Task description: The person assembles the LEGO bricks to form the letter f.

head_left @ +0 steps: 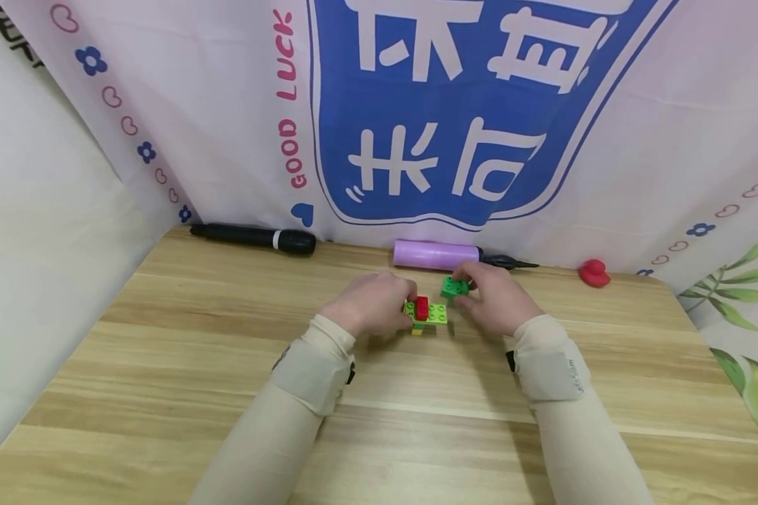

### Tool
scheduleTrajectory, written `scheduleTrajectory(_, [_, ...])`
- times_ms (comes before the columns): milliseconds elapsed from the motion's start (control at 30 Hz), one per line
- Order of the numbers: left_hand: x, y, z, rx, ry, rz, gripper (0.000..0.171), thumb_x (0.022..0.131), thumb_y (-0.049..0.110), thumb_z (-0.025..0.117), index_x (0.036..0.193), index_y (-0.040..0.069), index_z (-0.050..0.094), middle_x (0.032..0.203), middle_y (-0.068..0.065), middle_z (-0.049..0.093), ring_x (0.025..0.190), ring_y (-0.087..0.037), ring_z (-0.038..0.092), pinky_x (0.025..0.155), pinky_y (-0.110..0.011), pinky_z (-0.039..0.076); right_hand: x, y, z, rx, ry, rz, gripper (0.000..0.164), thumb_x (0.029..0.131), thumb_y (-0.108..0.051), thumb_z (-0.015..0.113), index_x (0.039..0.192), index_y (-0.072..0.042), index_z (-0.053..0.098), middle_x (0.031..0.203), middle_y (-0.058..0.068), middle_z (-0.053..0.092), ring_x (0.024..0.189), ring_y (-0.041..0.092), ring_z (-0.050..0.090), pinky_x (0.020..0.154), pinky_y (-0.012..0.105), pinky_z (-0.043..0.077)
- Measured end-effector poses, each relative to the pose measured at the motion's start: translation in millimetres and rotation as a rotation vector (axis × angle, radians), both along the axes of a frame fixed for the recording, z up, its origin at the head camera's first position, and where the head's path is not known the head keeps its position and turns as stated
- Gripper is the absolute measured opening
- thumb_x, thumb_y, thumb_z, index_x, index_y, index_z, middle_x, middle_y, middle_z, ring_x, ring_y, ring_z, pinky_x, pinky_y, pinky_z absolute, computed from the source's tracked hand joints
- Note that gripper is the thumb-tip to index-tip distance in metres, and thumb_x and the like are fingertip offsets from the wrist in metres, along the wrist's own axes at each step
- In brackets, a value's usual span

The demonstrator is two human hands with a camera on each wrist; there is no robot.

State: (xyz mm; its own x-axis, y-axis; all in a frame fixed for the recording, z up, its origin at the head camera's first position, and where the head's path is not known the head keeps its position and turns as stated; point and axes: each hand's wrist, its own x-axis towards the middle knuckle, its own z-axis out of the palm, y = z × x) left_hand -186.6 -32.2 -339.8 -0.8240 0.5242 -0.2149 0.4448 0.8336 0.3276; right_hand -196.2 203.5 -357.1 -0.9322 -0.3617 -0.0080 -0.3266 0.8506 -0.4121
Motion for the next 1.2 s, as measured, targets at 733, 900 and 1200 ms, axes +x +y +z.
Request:
scheduleTrajectory(733, [-1.5,1.2,-1.7,0.023,0.034,-0.024,0.032,0.094,0.024,0.079,0.124,0.013,0.074,0.103,0.003,0.073,0.088,-0.018,0.065,0.087,-0.038,0.056,18.4,-15.3,24.7,-0.143,-0.010,0.189,0.034,0.092,-0.016,0.083,0.125,-0.012,0.075,0.116,0.002,0.077,0.103,0.021,0.072,0.093,0.049,0.059])
scheduleTrajectory(900, [-1.7,0.9,-1.3,0.029,0.025,-0.025,0.032,0.095,0.024,0.079,0.124,0.013,0.073,0.104,0.001,0.074,0.086,-0.018,0.065,0.086,-0.038,0.057,18.5,-15.6,25.5,-0.141,-0.009,0.193,0.034,0.092,-0.016,0.083,0.125,-0.012,0.076,0.116,0.001,0.077,0.102,0.020,0.072,0.093,0.048,0.059])
scheduleTrajectory(1200, [-1.1,1.6,-1.3,0.019,0.034,-0.026,0.034,0.095,0.024,0.079,0.126,0.013,0.073,0.107,0.001,0.074,0.089,-0.017,0.066,0.089,-0.039,0.058,18.2,-15.4,25.4,-0.141,-0.024,0.181,0.031,0.090,-0.015,0.085,0.120,-0.014,0.077,0.112,-0.001,0.077,0.100,0.018,0.071,0.093,0.045,0.059])
